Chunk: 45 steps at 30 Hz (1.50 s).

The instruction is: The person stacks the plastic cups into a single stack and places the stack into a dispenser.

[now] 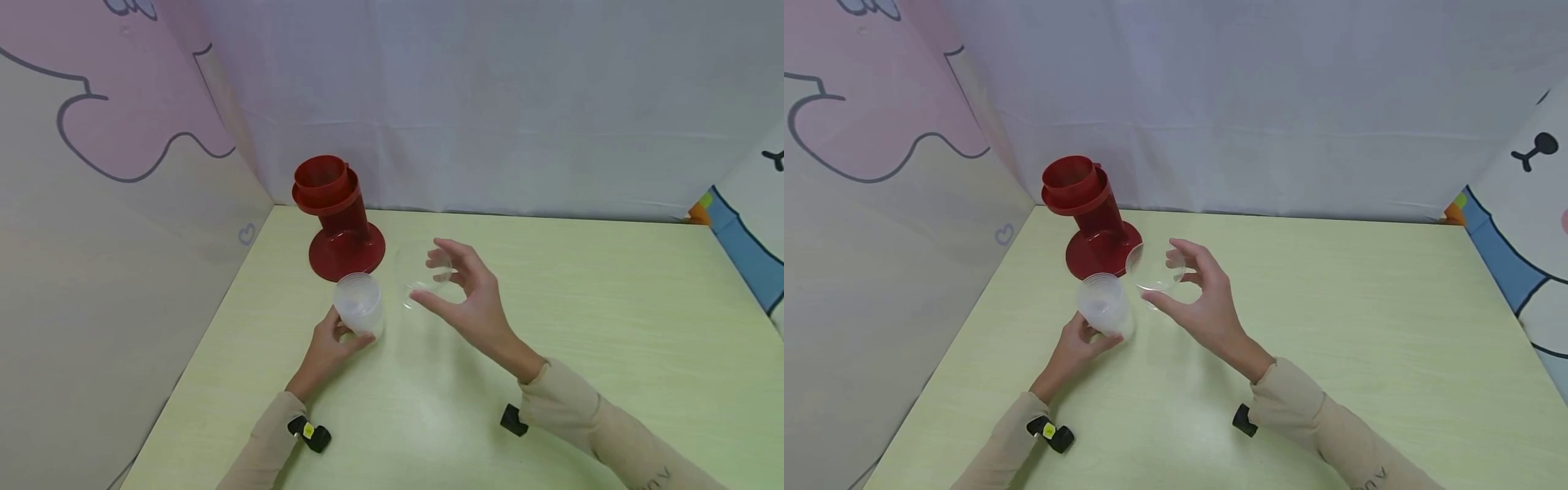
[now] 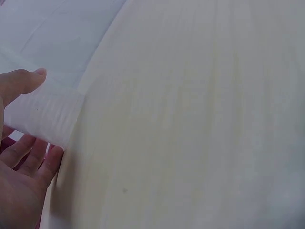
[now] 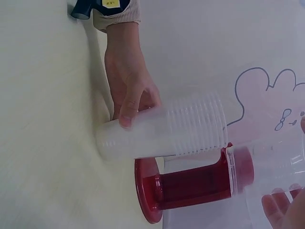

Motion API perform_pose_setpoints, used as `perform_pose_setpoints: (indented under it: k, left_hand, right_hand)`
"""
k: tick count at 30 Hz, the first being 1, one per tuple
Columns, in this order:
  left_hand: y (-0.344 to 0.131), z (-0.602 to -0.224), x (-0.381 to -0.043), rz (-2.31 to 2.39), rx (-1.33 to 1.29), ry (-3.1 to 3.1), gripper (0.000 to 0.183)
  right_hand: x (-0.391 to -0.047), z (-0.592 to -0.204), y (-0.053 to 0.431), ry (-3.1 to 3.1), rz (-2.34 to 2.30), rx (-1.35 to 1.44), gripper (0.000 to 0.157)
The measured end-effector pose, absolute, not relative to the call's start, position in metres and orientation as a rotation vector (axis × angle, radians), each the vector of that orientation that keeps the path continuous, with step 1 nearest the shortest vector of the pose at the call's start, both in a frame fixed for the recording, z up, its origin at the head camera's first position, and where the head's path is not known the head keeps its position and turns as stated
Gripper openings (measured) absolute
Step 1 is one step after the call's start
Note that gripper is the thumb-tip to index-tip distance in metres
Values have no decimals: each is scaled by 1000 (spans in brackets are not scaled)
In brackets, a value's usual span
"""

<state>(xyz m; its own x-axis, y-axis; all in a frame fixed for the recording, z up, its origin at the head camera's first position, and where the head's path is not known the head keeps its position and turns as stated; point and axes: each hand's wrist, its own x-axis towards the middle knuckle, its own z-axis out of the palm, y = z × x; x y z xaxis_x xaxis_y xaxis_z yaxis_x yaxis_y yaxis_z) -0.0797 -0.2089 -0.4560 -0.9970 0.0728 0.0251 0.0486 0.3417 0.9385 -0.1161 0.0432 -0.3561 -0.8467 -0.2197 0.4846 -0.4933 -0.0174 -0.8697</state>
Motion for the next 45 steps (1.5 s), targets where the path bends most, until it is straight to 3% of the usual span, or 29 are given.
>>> perform_pose_setpoints:
  k: [22, 39, 45]
  left_hand:
    - [-210, -453, -79, 1775, 110, 2563, 68]
    - [-212, -453, -79, 1739, 100, 2575, 68]
    - [-217, -475, -86, 1769, 112, 2563, 72]
  right_hand:
    - [-109, -319, 16, -1981, 2094, 832, 66]
    - [-121, -336, -2, -1972, 2130, 911, 69]
    - [-110, -318, -8, -2060, 2094, 908, 64]
